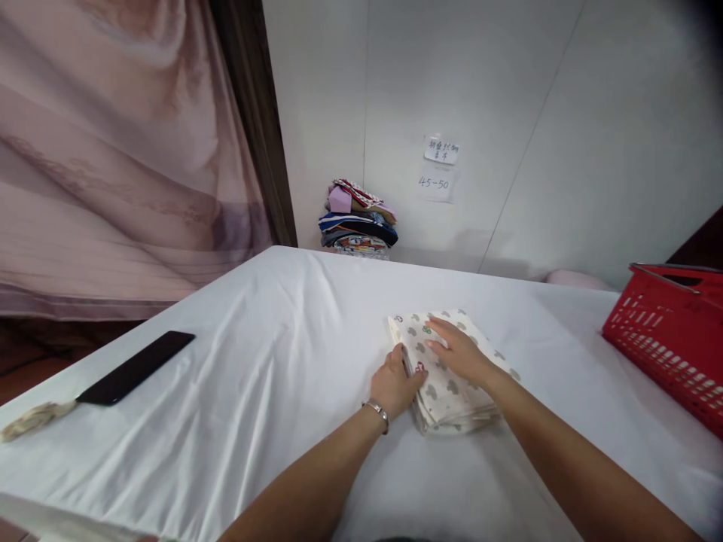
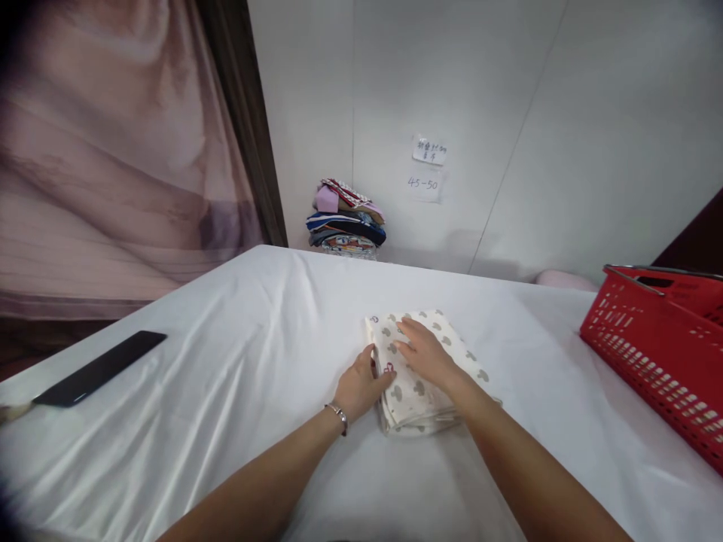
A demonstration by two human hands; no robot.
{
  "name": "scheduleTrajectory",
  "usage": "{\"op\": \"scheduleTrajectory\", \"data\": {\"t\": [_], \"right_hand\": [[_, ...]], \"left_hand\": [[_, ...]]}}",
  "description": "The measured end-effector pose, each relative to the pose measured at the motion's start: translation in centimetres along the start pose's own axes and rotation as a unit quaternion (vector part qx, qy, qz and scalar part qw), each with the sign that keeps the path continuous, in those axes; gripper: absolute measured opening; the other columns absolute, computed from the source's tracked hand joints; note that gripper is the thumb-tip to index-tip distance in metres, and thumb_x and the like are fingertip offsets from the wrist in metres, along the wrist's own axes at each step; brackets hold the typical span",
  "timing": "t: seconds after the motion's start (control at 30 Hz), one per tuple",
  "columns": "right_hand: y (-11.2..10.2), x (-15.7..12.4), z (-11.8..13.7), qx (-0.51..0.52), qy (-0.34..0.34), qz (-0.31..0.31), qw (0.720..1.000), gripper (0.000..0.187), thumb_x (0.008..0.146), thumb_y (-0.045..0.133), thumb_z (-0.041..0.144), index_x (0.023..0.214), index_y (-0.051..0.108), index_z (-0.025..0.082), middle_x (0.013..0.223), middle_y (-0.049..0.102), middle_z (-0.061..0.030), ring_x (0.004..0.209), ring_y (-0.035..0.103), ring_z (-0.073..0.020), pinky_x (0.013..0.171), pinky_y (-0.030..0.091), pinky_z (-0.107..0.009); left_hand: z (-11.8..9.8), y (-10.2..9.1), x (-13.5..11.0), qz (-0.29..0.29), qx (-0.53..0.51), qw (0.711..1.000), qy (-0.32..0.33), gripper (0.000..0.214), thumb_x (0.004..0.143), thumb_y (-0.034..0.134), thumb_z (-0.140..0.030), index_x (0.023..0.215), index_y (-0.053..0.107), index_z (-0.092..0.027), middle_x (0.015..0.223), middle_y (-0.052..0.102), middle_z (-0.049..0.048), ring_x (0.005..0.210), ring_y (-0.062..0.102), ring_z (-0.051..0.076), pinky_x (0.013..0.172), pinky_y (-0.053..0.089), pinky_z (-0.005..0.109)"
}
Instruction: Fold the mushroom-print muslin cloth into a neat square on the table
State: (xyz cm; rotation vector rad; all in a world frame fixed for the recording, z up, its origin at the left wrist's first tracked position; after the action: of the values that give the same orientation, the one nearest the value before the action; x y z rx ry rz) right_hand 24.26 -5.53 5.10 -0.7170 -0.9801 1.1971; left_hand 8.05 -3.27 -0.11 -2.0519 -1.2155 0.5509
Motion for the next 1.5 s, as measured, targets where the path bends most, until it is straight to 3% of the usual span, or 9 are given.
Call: {"op": "scheduleTrajectory", "data": {"t": [0.13, 0.23, 0.4, 0.67, 0.83, 1.03, 1.13, 1.3, 1.5], "right_hand": [[2.0, 4.8, 1.2, -0.034, 0.001, -0.031, 0.999, 0.051, 0.088, 0.034, 0.038, 0.135, 0.038, 0.019, 0.142, 0.034, -0.0071, 0.132, 0.027, -0.0188, 0.107, 0.022, -0.036], [4.4, 6.7, 0.4, -0.098, 0.040, 0.019, 0.994, 0.051, 0.089, 0.032, 0.039, 0.137, 0.032, 0.019, 0.145, 0.028, -0.0077, 0.134, 0.019, -0.0213, 0.107, 0.016, -0.042], [7.3, 6.5, -0.9, -0.132, 0.056, 0.073, 0.987, 0.048, 0.092, 0.027, 0.042, 0.134, 0.036, 0.021, 0.144, 0.032, -0.0073, 0.133, 0.021, -0.0223, 0.106, 0.010, -0.046], [6.8, 6.5, -1.2, -0.115, 0.065, 0.083, 0.988, 0.050, 0.092, 0.026, 0.040, 0.135, 0.035, 0.018, 0.145, 0.030, -0.0079, 0.134, 0.020, -0.0227, 0.106, 0.012, -0.045], [5.5, 4.2, 0.1, -0.073, 0.067, 0.091, 0.991, 0.050, 0.091, 0.027, 0.038, 0.136, 0.036, 0.020, 0.144, 0.030, -0.0081, 0.134, 0.022, -0.0220, 0.106, 0.020, -0.045], [4.1, -2.0, 2.5, 0.003, 0.027, 0.100, 0.995, 0.056, 0.086, 0.037, 0.044, 0.138, 0.032, 0.024, 0.147, 0.025, -0.0042, 0.135, 0.017, -0.0206, 0.109, 0.016, -0.043], [3.8, -3.8, 1.3, -0.025, 0.038, 0.077, 0.996, 0.056, 0.086, 0.037, 0.047, 0.138, 0.033, 0.025, 0.146, 0.026, -0.0048, 0.136, 0.017, -0.0225, 0.109, 0.013, -0.046], [3.7, -5.0, -2.0, -0.064, 0.086, 0.044, 0.993, 0.051, 0.087, 0.036, 0.048, 0.130, 0.045, 0.022, 0.143, 0.033, -0.0075, 0.135, 0.019, -0.0254, 0.108, 0.014, -0.050], [4.1, -5.1, -2.4, -0.075, 0.057, 0.024, 0.995, 0.045, 0.087, 0.037, 0.046, 0.125, 0.050, 0.024, 0.141, 0.037, -0.0066, 0.134, 0.023, -0.0262, 0.107, 0.020, -0.051]], "left_hand": [[0.0, 0.2, -0.1, -0.003, 0.017, 1.000, 0.011, 0.069, 0.078, 0.049, -0.053, 0.135, 0.027, -0.020, 0.121, 0.052, 0.0097, 0.099, 0.057, 0.023, 0.079, 0.042, 0.030], [0.1, 0.2, -0.1, -0.003, 0.021, 1.000, 0.012, 0.069, 0.078, 0.050, -0.052, 0.135, 0.027, -0.021, 0.122, 0.051, 0.0094, 0.099, 0.056, 0.024, 0.080, 0.042, 0.030], [0.1, 0.3, -0.1, -0.006, 0.026, 0.999, 0.020, 0.066, 0.078, 0.049, -0.051, 0.134, 0.031, -0.021, 0.120, 0.052, 0.0095, 0.099, 0.056, 0.024, 0.081, 0.042, 0.031], [1.1, -0.7, 1.0, -0.003, -0.070, 0.997, 0.016, 0.058, 0.079, 0.049, -0.055, 0.127, 0.042, -0.024, 0.101, 0.062, 0.0032, 0.086, 0.060, 0.019, 0.073, 0.044, 0.027], [3.3, -3.3, 3.5, -0.069, -0.045, 0.996, -0.015, 0.035, 0.085, 0.046, -0.036, 0.115, 0.053, -0.020, 0.107, 0.062, 0.0034, 0.087, 0.059, 0.016, 0.075, 0.044, 0.025], [3.3, -4.1, 7.3, -0.070, 0.004, 0.998, 0.001, 0.041, 0.080, 0.052, -0.026, 0.121, 0.050, -0.018, 0.121, 0.055, 0.0063, 0.109, 0.051, 0.019, 0.089, 0.039, 0.026], [2.8, -3.6, 9.2, -0.058, 0.016, 0.998, 0.010, 0.041, 0.079, 0.052, -0.026, 0.118, 0.052, -0.018, 0.120, 0.056, 0.0079, 0.116, 0.045, 0.021, 0.094, 0.034, 0.030], [2.9, -3.0, 10.9, -0.037, 0.011, 0.999, 0.013, 0.026, 0.078, 0.048, -0.024, 0.101, 0.061, -0.024, 0.097, 0.065, 0.0027, 0.104, 0.053, 0.020, 0.095, 0.032, 0.034], [3.4, -2.7, 11.9, -0.021, -0.021, 1.000, 0.009, 0.053, 0.070, 0.056, -0.024, 0.123, 0.051, -0.026, 0.108, 0.064, -0.0004, 0.104, 0.055, 0.017, 0.100, 0.029, 0.031]]}}
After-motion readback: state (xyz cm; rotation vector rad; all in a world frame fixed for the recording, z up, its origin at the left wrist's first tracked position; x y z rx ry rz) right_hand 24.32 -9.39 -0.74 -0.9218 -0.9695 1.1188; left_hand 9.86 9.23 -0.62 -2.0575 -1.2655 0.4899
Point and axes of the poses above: each hand's wrist, its own x-axis towards the middle knuckle, its own y-axis out of the palm, z = x × y, the point moved 4 cm from there along x, towards the middle knuckle
